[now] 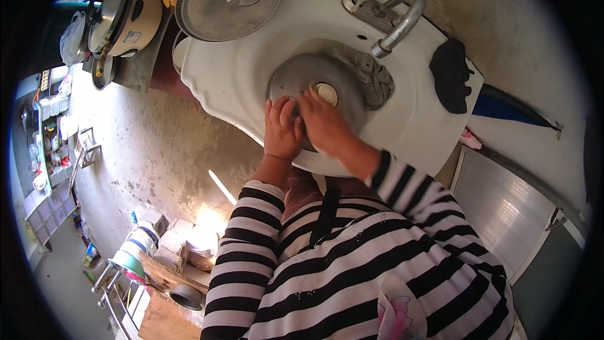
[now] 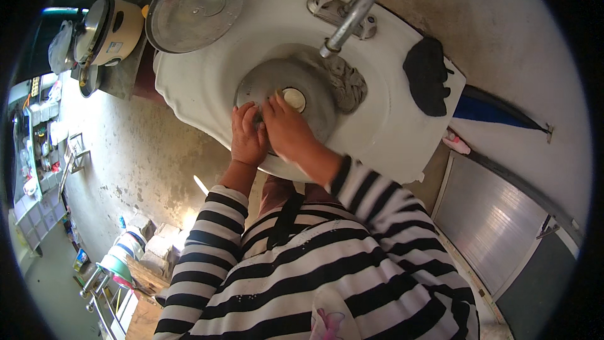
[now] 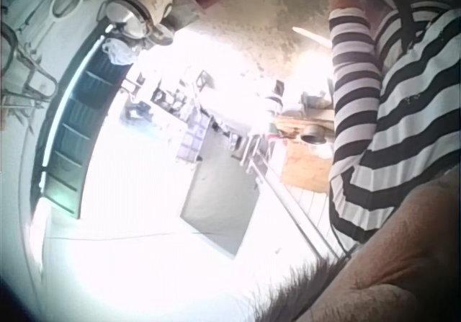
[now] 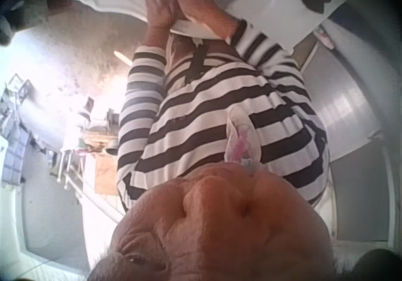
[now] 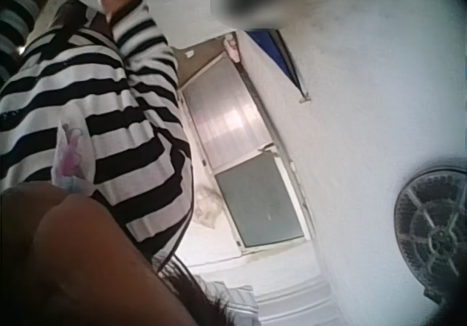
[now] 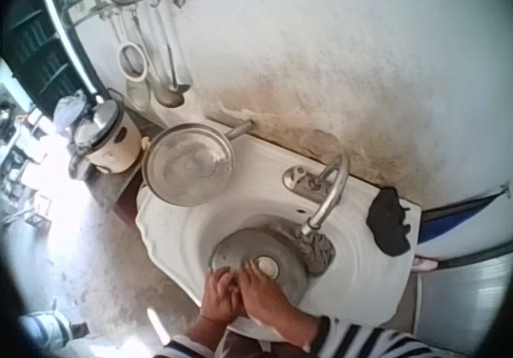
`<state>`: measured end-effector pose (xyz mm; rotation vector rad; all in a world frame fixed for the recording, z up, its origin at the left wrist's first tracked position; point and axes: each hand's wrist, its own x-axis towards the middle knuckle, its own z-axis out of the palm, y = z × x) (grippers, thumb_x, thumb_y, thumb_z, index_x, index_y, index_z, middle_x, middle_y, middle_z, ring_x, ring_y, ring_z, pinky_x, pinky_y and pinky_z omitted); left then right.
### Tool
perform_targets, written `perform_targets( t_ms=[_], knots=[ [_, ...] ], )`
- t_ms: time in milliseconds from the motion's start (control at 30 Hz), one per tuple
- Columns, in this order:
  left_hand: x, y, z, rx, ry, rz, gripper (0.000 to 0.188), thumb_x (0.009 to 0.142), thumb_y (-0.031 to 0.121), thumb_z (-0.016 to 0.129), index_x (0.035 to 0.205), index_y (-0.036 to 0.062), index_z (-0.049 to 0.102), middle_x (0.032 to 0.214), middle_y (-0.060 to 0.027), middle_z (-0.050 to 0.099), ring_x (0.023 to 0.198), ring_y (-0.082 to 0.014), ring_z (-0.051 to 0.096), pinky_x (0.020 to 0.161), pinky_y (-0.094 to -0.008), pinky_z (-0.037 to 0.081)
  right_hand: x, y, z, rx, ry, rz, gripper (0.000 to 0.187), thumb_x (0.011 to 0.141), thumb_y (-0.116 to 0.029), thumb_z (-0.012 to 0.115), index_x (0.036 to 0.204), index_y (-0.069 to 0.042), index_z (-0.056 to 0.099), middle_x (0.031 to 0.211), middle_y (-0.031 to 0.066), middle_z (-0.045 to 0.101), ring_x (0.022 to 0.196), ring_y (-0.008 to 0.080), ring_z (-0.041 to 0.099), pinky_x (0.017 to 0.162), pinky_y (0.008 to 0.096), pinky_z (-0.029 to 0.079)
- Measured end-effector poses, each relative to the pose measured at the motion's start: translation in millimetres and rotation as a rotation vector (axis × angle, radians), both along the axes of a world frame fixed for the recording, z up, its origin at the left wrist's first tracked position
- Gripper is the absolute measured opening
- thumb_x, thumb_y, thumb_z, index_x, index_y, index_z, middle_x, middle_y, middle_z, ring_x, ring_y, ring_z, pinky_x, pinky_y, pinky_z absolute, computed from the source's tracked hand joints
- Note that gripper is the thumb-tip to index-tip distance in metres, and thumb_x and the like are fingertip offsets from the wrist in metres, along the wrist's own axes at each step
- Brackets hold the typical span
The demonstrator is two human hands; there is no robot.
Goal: The person scrubs a metal cleaver with a sponge under running water, then scrubs a round metal pot lid with the same sponge. The person rinses both items and places them aside.
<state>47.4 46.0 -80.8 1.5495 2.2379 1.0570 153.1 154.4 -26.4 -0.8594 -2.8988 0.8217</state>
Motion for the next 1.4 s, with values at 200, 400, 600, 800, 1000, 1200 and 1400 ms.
perform_targets(
  t_ms=[200, 400, 600, 800, 1000, 1200, 1400],
  knots=[
    [2.6, -0.3, -1.0, 0.019, 0.005, 0.018, 0.047, 0.087, 0.013, 0.059, 0.132, 0.0074, 0.045, 0.134, -0.0169, 0.048, 0.127, -0.0353, 0.045, 0.114, -0.0561, 0.026, 27.5, -16.2, -6.0, 0.2, 0.042, 0.134, 0.043, 0.09, -0.012, 0.051, 0.13, 0.005, 0.048, 0.134, 0.0257, 0.052, 0.129, 0.037, 0.047, 0.113, 0.0433, 0.031],
    [2.2, -1.4, 2.4, -0.014, -0.004, 0.007, 0.047, 0.087, 0.012, 0.059, 0.132, 0.0084, 0.046, 0.136, -0.0168, 0.047, 0.127, -0.0347, 0.045, 0.114, -0.0551, 0.027, -20.7, 16.0, -38.4, 0.191, 0.067, -0.031, 0.045, 0.089, -0.013, 0.051, 0.131, 0.003, 0.049, 0.128, 0.0214, 0.056, 0.123, 0.0324, 0.052, 0.114, 0.0421, 0.029],
    [3.2, 1.1, 3.4, -0.002, 0.025, 0.005, 0.048, 0.086, 0.013, 0.06, 0.132, 0.0085, 0.048, 0.136, -0.0162, 0.048, 0.127, -0.034, 0.046, 0.114, -0.0544, 0.028, 26.8, -21.8, -11.5, 0.264, -0.067, 0.136, 0.046, 0.088, -0.013, 0.054, 0.131, 0.003, 0.05, 0.129, 0.0213, 0.055, 0.125, 0.0331, 0.05, 0.113, 0.0435, 0.03],
    [0.6, -0.1, 6.0, -0.049, -0.005, 0.0, 0.047, 0.086, 0.013, 0.06, 0.132, 0.0089, 0.049, 0.134, -0.0156, 0.049, 0.126, -0.033, 0.047, 0.115, -0.0534, 0.027, 44.6, -9.0, 23.0, 0.079, 0.127, 0.082, 0.056, 0.083, -0.013, 0.064, 0.137, -0.005, 0.048, 0.14, 0.0184, 0.046, 0.125, 0.0358, 0.047, 0.109, 0.0462, 0.033],
    [1.4, 0.5, 5.2, -0.041, 0.02, 0.001, 0.046, 0.087, 0.014, 0.059, 0.132, 0.0095, 0.049, 0.135, -0.0145, 0.049, 0.126, -0.0321, 0.047, 0.116, -0.0532, 0.025, 76.1, -12.7, 25.6, -0.148, 0.135, 0.056, 0.065, 0.08, -0.014, 0.07, 0.14, -0.006, 0.045, 0.141, 0.0178, 0.042, 0.114, 0.0365, 0.052, 0.099, 0.0454, 0.042],
    [1.9, -0.2, 4.5, -0.031, 0.035, -0.007, 0.044, 0.09, 0.013, 0.055, 0.132, 0.0075, 0.047, 0.135, -0.0146, 0.05, 0.128, -0.0325, 0.046, 0.116, -0.0528, 0.025, 51.3, -21.2, -3.6, -0.11, -0.027, -0.021, 0.057, 0.085, -0.017, 0.064, 0.136, -0.002, 0.045, 0.136, 0.0207, 0.05, 0.11, 0.0371, 0.057, 0.093, 0.0431, 0.049],
    [2.2, 0.0, 2.9, -0.059, 0.043, -0.014, 0.042, 0.091, 0.015, 0.054, 0.132, 0.0079, 0.047, 0.136, -0.0144, 0.05, 0.128, -0.0323, 0.046, 0.117, -0.053, 0.024, 6.5, -4.5, -0.1, -0.232, -0.096, -0.14, 0.054, 0.088, -0.02, 0.058, 0.136, 0.001, 0.044, 0.135, 0.0241, 0.051, 0.113, 0.0383, 0.058, 0.093, 0.0441, 0.05]
  ],
)
